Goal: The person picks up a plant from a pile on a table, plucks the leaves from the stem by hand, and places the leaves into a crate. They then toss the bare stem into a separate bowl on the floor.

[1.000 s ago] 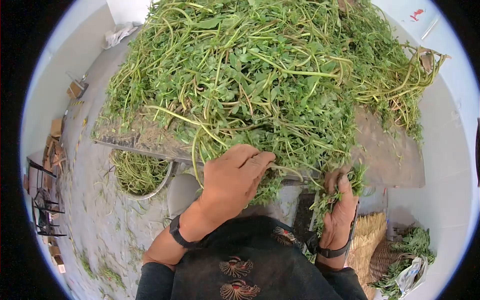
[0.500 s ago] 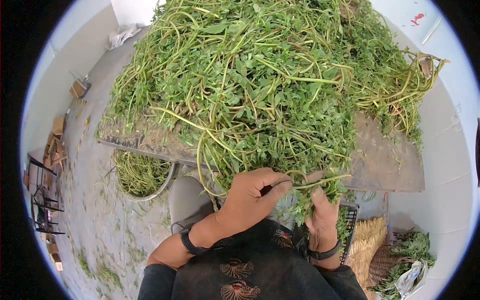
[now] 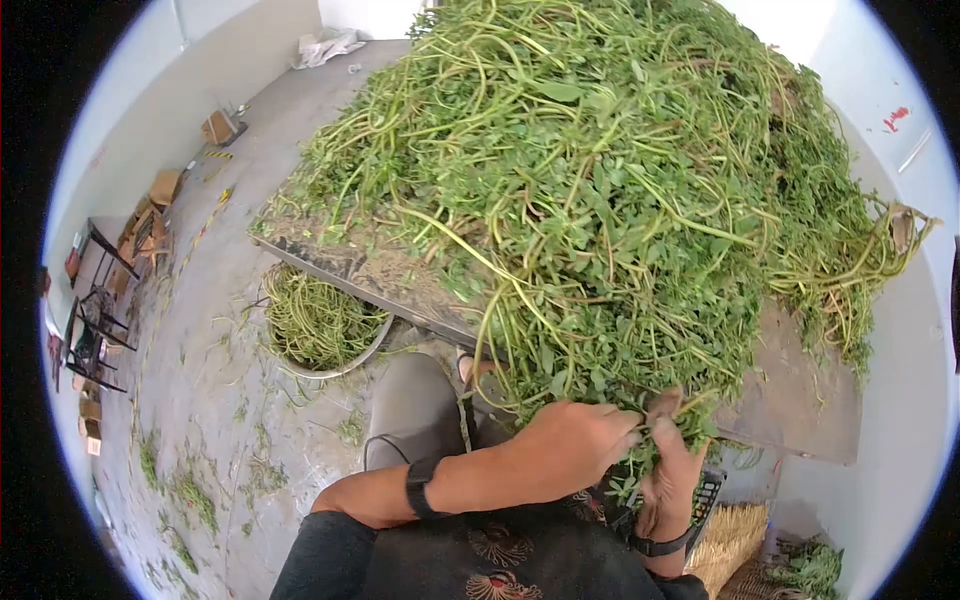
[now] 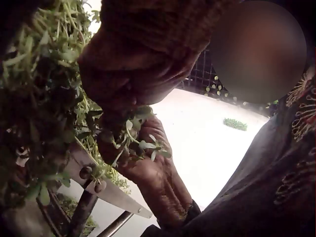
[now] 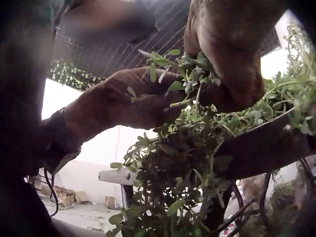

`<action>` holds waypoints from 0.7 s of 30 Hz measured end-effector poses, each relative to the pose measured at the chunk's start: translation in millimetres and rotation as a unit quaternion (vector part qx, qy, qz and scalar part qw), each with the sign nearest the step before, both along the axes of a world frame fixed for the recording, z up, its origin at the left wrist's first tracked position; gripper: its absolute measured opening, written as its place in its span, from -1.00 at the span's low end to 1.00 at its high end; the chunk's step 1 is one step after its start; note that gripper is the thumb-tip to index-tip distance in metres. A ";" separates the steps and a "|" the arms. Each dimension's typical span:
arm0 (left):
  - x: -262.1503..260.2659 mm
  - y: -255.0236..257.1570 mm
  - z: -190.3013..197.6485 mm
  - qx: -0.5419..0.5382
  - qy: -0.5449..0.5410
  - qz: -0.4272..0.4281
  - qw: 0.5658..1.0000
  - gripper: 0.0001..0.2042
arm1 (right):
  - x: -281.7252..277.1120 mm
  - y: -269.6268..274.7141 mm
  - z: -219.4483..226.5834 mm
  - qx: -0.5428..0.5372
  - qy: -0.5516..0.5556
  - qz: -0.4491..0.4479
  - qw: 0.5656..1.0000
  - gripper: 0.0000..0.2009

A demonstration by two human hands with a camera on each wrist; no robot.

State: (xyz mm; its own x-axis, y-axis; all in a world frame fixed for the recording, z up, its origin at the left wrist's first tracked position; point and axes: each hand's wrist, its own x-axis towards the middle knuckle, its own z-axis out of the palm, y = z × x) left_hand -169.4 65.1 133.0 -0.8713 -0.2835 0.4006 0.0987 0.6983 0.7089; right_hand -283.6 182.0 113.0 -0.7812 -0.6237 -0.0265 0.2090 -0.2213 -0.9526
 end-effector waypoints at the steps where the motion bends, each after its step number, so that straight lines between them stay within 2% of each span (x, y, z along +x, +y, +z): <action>1: 9.0 -5.7 10.7 0.042 0.001 0.014 0.999 -0.77 | -2.7 1.1 -0.3 -0.035 -0.011 0.001 0.999 -0.54; 2: 17.6 -13.7 16.8 0.084 0.001 0.026 0.996 -0.77 | -5.8 3.2 -1.0 -0.071 -0.024 0.000 0.997 -0.54; 3: 26.0 -25.2 18.4 0.080 0.063 0.105 0.989 -0.78 | -9.9 5.9 -6.9 -0.057 -0.046 -0.017 0.997 -0.47; 4: 34.3 -39.9 21.5 0.097 0.065 0.189 0.975 -0.79 | -12.3 6.5 -9.1 -0.058 -0.050 -0.017 0.997 -0.47; 7: 44.4 -87.5 22.7 0.176 0.061 0.400 0.897 -0.74 | -12.8 9.4 -10.3 -0.038 -0.060 -0.005 0.997 -0.39; 10: 39.6 -114.1 2.4 0.204 0.087 0.351 0.910 -0.71 | -4.1 2.5 -4.9 -0.042 -0.033 0.011 0.999 -0.40; 11: 35.8 -116.4 -0.9 0.207 0.086 0.349 0.910 -0.71 | -0.1 1.0 -0.8 -0.051 -0.036 0.030 0.998 -0.48; 13: 26.3 -116.3 -5.2 0.334 0.045 0.305 0.891 -0.69 | -0.4 1.1 -0.8 -0.044 -0.019 0.055 0.997 -0.53; 14: 25.1 -115.0 -6.3 0.336 0.046 0.303 0.891 -0.69 | -1.5 0.6 0.1 -0.040 -0.003 0.082 0.996 -0.58; 16: 22.7 -112.1 -8.6 0.398 0.099 0.294 0.863 -0.73 | -0.4 -0.3 6.5 -0.042 0.038 0.077 0.995 -0.65; 18: 28.4 -108.5 -9.8 0.405 0.090 0.264 0.871 -0.78 | 0.8 3.4 9.7 -0.034 0.025 0.103 0.994 -0.71; 19: 35.5 -99.3 -7.5 0.418 0.126 0.269 0.858 -0.79 | 4.7 3.6 9.9 -0.019 0.016 0.053 0.998 -0.74; 21: 43.2 -84.0 3.0 0.435 0.178 0.290 0.834 -0.81 | 11.1 -3.5 15.0 -0.007 0.033 0.037 0.999 -0.72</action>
State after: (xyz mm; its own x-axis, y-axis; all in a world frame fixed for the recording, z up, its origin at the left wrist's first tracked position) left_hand -126.2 -18.9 136.0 -0.3574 -0.9336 0.0270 0.2352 -0.0620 0.9700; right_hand -272.5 178.5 128.0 -0.7332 -0.6793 0.0323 0.1630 -0.2215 -0.9614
